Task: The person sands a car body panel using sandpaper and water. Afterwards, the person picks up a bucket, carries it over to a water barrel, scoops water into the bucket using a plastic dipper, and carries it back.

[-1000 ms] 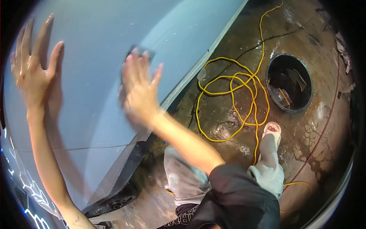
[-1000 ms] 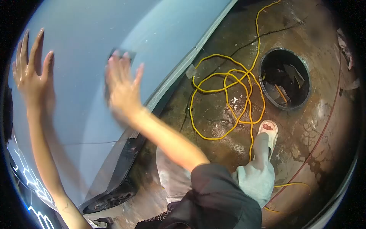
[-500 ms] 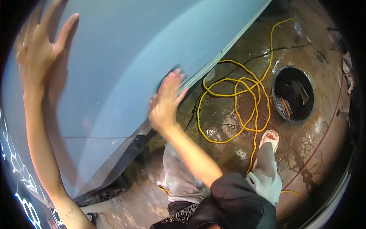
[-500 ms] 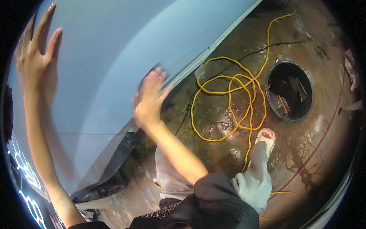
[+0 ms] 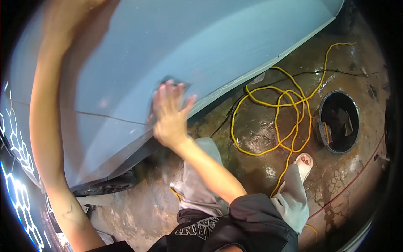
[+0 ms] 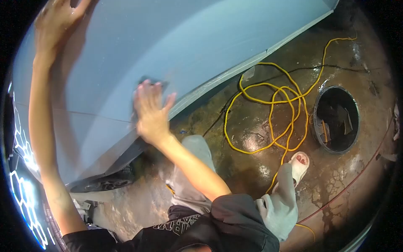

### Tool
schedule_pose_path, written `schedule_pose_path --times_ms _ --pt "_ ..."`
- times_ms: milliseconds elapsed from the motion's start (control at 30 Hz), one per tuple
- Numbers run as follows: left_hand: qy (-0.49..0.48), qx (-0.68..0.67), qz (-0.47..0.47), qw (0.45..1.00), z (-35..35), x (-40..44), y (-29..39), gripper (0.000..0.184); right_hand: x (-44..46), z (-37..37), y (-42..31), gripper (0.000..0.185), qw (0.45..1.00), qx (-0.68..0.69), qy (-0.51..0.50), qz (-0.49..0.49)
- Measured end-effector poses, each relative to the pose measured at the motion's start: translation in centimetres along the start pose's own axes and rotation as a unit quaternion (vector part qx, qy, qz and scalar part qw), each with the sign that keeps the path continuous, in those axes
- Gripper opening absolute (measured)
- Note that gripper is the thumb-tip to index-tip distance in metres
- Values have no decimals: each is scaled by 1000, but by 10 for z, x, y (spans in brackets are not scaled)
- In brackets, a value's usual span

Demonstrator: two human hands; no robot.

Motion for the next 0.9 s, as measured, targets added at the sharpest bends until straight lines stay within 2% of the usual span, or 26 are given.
schedule_pose_path --times_ms 33,100,167,200,233,267,333,367,400,433,467,500,567,600,633,667,700,733,767,800,867,900 --pt "18 -39 -6 999 -3 1 1 58 -21 14 -17 79 992 -23 -27 -121" --pt "10 -38 -2 999 -9 1 2 59 14 -27 20 87 993 15 -47 -106" --pt "3 -36 0 999 -10 0 5 59 94 -95 98 62 991 -36 129 11" --pt "13 -34 -16 999 -9 -1 7 58 126 -121 144 59 979 -42 197 31" --pt "21 -32 -31 999 -9 -1 9 58 150 -158 177 63 984 24 94 147" --pt "17 -31 -32 999 -7 -1 9 58 158 -148 178 63 985 26 90 145" --pt "29 -65 -10 997 -5 0 5 57 161 -134 169 53 936 120 318 94" --pt "29 -62 -11 998 -4 -1 1 57 130 -102 117 71 962 -212 116 124" --pt "37 -38 4 999 -3 -1 -1 57 102 -76 61 76 984 -23 148 94" --pt "44 -15 18 999 -3 1 1 56 65 -42 17 80 995 19 85 44" --pt "46 -17 17 999 -3 0 6 56 25 -8 -14 83 1000 -6 -12 -24" --pt "46 -32 -15 998 -4 -2 12 56 -3 11 -29 85 987 -38 34 -155" --pt "56 -49 -44 996 -5 1 13 56 4 -20 12 75 989 27 -59 -133" --pt "49 -57 -12 997 -4 0 6 56 33 -46 52 68 999 -24 6 -45" --pt "42 -67 21 997 -6 1 6 55 70 -87 95 61 992 -37 114 35" --pt "51 -73 21 996 -13 2 14 55 97 -109 160 59 980 -114 108 124" --pt "18 -84 -39 995 -21 1 22 55 129 -148 208 61 955 58 222 186" --pt "4 -97 -70 993 -25 1 27 55 134 -155 218 61 954 46 229 189" --pt "-10 -109 -100 989 -29 1 32 55 135 -159 225 63 945 69 226 227" --pt "-19 -69 -90 993 -26 1 31 55 135 -160 229 65 933 93 226 262" --pt "-17 -30 -84 996 -18 1 17 55 87 -105 156 71 958 35 202 199" --pt "9 -81 -41 996 -12 -1 8 51 57 -78 113 76 972 57 176 148"
Point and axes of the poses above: each hand's wrist, its own x-axis towards the middle knuckle, its own z-axis out of the palm, y = z × x, the point moved 3 cm from there along x, towards the middle knuckle, and after that the axes turned 3 degrees about -y, right-handed, at the moved point
